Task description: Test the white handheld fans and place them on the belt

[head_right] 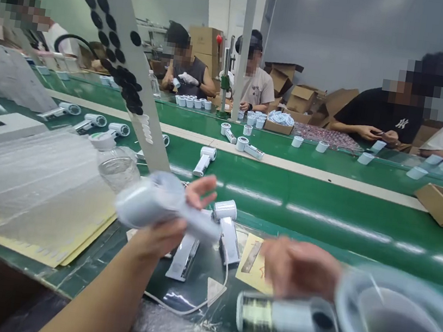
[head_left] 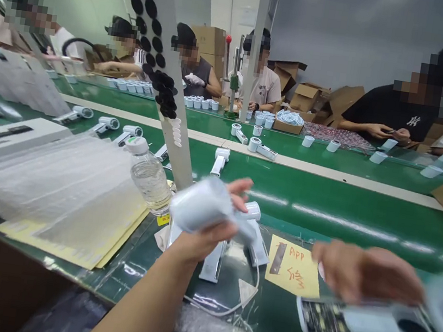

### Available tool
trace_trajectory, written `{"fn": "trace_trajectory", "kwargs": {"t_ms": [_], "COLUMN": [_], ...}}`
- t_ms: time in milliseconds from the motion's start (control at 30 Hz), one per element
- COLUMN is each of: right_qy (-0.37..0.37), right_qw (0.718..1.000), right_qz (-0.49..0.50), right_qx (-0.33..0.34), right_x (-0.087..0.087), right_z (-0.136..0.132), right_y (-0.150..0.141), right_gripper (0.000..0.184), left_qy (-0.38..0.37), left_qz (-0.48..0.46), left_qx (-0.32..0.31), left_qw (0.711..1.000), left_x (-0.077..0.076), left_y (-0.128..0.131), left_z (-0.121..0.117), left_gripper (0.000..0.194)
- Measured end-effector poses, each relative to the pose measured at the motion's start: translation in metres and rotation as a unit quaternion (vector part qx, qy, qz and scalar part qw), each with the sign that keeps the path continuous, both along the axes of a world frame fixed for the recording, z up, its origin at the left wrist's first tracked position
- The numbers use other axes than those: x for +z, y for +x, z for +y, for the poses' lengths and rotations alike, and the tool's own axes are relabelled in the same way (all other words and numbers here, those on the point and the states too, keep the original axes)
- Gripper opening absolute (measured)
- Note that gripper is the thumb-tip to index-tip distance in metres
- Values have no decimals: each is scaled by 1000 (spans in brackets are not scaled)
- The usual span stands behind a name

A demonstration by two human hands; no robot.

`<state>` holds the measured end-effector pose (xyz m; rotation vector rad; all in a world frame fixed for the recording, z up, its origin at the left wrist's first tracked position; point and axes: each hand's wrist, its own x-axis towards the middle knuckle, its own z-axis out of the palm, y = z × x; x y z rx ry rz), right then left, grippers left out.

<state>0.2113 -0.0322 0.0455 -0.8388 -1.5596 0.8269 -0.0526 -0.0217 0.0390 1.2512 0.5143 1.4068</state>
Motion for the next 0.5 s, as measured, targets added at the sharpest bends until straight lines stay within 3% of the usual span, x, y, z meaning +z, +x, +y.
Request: {"fn": "trace_trajectory", "kwargs": {"t_ms": [67, 167, 233, 300, 400, 500], "right_qy": [35, 53, 43, -4, -115, -145], "right_qw": [998, 995, 995, 997, 990, 984], "right_qz": [45, 83, 89, 80, 50, 25], "right_qx": [-38, -14, 1, -7, -62, -98], "right_x": [5, 11, 10, 4, -14, -30], "right_z": [-4, -14, -16, -12, -1, 4], "right_y": [-10, -27, -33, -35, -44, -65], "right_gripper": [16, 15, 17, 25, 52, 87], "left_qy": [-13, -25, -11, -10, -34, -36], "left_qz": [-16, -21, -25, -43, -73, -73], "left_qx": [-1, 2, 40, 33, -61, -80], "left_qw": [1000, 999, 999, 998, 995, 993], "left_x": [2, 2, 1, -1, -6, -14], "left_y": [3, 10, 13, 15, 19, 26], "left_z": [1, 2, 2, 2, -1, -6], "left_gripper": [34, 38, 31, 24, 23, 51]}}
